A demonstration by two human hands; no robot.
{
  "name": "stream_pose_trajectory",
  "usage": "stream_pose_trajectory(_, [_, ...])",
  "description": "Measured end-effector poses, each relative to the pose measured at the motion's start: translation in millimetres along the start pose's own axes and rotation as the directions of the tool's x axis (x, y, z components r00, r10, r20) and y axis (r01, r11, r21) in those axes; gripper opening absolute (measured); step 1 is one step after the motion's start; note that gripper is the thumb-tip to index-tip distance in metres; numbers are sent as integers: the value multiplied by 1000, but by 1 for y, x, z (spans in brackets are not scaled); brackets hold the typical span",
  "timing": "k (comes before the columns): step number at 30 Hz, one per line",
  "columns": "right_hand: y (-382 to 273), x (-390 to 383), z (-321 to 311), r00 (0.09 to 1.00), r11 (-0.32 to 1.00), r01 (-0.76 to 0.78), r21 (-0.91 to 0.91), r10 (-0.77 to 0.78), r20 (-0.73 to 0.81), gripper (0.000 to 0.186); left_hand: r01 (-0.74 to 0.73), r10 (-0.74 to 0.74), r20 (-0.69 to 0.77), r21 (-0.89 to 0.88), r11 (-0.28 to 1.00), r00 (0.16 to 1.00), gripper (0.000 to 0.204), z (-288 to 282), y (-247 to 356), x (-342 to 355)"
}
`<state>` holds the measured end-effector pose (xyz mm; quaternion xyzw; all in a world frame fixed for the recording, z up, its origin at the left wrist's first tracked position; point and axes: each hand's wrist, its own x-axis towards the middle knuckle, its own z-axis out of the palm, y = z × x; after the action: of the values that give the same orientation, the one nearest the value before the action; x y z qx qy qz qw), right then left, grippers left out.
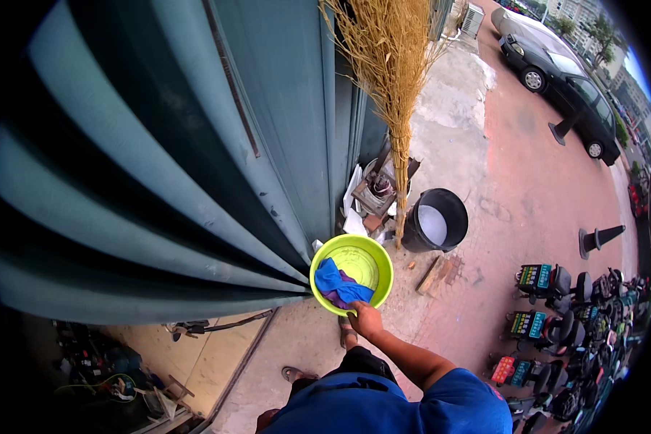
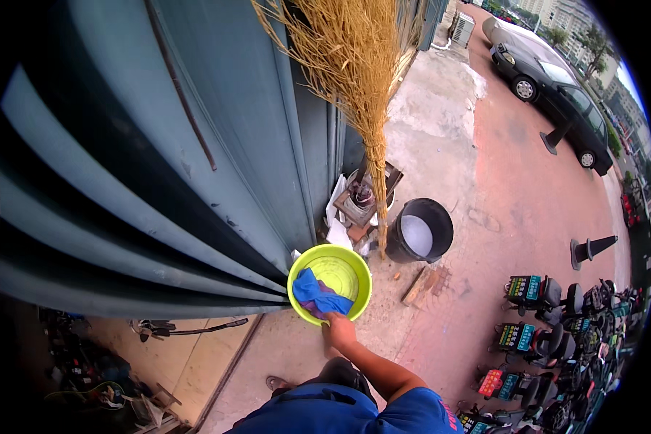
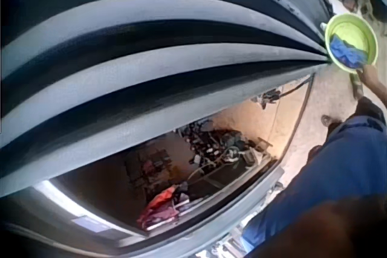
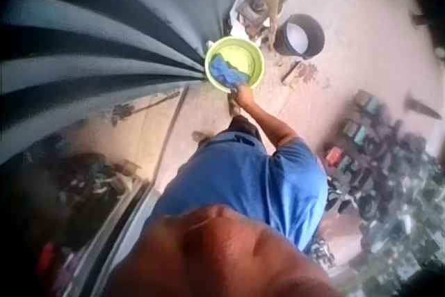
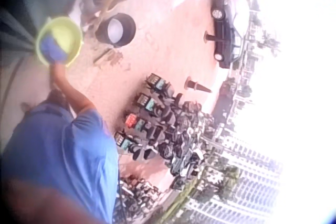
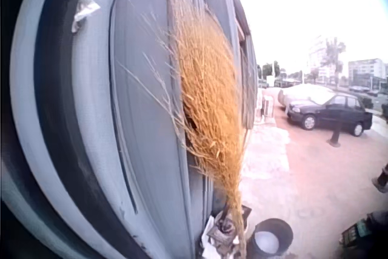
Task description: The person sits on the floor and uses a screwdriver to remove wheels and parts from an office chair base.
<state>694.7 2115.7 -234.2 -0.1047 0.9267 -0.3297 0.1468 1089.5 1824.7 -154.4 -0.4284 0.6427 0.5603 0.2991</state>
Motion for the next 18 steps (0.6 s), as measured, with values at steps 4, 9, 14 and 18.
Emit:
stream_pose_trajectory(4, [-1, -33, 43, 904, 979, -8, -204, 94, 418, 37, -218, 219, 26, -55, 975, 975, 34, -17, -52, 17])
stream_pose_trajectory(9, [-44, -107, 120, 800, 927, 211, -310, 18, 599, 45, -478, 460, -147, -134, 868, 876, 30, -47, -144, 15])
stream_pose_trajectory(14, [-132, -161, 221, 571, 773, 595, -220, -214, 793, 34, -473, 627, -264, 465, 748, 732, 35, -89, -260, -19])
stream_pose_trajectory(18, [-251, -183, 276, 391, 737, 657, -156, -157, 907, 41, -340, 620, -373, 590, 733, 690, 36, -113, -321, -61])
